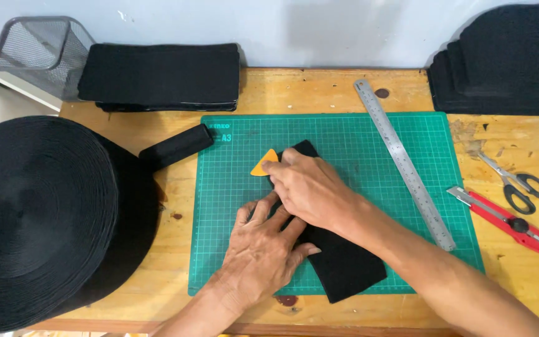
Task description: Measure and cut black fabric straps using a ruler, utility knife, and scissors on a cutting mat.
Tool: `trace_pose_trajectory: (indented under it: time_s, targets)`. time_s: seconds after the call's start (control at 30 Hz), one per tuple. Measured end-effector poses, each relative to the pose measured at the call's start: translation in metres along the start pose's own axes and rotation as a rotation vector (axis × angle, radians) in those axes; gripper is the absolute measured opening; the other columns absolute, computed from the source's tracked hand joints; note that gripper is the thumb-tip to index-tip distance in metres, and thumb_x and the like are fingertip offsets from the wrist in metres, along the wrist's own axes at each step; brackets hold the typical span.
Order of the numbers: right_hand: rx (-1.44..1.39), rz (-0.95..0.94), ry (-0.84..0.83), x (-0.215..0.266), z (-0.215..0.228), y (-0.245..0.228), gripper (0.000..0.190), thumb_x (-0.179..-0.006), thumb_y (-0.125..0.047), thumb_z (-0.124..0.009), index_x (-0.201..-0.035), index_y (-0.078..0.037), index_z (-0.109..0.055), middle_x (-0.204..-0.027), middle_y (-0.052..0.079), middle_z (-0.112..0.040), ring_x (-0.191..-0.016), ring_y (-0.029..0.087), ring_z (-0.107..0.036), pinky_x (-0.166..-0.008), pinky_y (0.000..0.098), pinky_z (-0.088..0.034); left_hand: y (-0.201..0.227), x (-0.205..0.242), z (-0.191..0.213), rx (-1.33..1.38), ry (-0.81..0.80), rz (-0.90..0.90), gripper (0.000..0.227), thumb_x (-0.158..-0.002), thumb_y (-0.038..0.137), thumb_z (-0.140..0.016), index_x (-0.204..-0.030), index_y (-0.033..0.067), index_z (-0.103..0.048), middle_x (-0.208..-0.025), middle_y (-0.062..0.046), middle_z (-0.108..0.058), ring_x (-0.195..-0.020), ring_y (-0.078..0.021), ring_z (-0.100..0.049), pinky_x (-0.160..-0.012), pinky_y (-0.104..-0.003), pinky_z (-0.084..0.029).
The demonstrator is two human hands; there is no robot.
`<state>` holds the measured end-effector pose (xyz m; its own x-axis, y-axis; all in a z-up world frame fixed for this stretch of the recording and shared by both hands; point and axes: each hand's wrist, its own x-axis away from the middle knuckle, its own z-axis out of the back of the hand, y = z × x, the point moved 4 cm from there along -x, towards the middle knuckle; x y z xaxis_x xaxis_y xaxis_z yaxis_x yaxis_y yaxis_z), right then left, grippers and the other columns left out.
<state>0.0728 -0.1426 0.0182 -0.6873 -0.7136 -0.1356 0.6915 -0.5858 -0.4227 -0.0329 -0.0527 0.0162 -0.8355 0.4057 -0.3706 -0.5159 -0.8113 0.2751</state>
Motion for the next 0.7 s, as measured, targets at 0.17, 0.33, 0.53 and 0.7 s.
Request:
trace_pose_trajectory:
  time_s: [0.17,0.33,0.53,0.7]
  targets:
    - [-0.003,-0.087,-0.088,0.040,0.020,0.008,0.038,-0.099,-0.012,-0.054,-0.135,-0.009,-0.065,-0.094,0.010,-0.055,-0.059,0.034,-0.064,-0.051,0.0485,-0.056,0.005,0.002,-0.004,-0.072,-0.010,0.025,0.056,-0.091,0.048,-0.070,-0.133,0.0126,-0.061,-0.141,-0.013,-0.058,-0.131,-0.0404,-0.053,-0.097,-0.056,-0.043]
    - [0.052,-0.108,-0.162,0.059,0.029,0.005,0.038,-0.098,-0.015,-0.057,-0.135,-0.010,-0.065,-0.094,0.010,-0.059,-0.059,0.035,-0.067,-0.051,0.0496,-0.057,0.008,0.004,-0.002,-0.161,0.022,-0.014,0.060,-0.095,0.051,-0.065,-0.136,0.0073,-0.060,-0.140,-0.011,-0.058,-0.131,-0.0397,-0.055,-0.100,-0.054,-0.044]
    - [0.104,-0.047,-0.103,0.054,0.019,0.004,0.034,-0.096,-0.017,-0.059,-0.130,-0.015,-0.066,-0.093,0.007,-0.057,-0.056,0.035,-0.066,-0.048,0.0488,-0.056,0.009,0.008,-0.007,-0.028,0.082,-0.068,0.045,-0.100,0.035,-0.066,-0.122,-0.0048,-0.066,-0.130,-0.025,-0.066,-0.099,-0.0351,-0.060,-0.076,-0.045,-0.046]
    - [0.123,-0.016,-0.135,0.023,0.004,-0.002,0.031,-0.096,-0.017,-0.056,-0.127,-0.016,-0.063,-0.086,0.010,-0.051,-0.049,0.039,-0.060,-0.043,0.0540,-0.050,0.010,0.003,-0.001,-0.012,0.069,-0.034,0.027,-0.095,0.035,-0.072,-0.093,0.0094,-0.065,-0.094,-0.006,-0.067,-0.094,-0.0288,-0.057,-0.072,-0.041,-0.041]
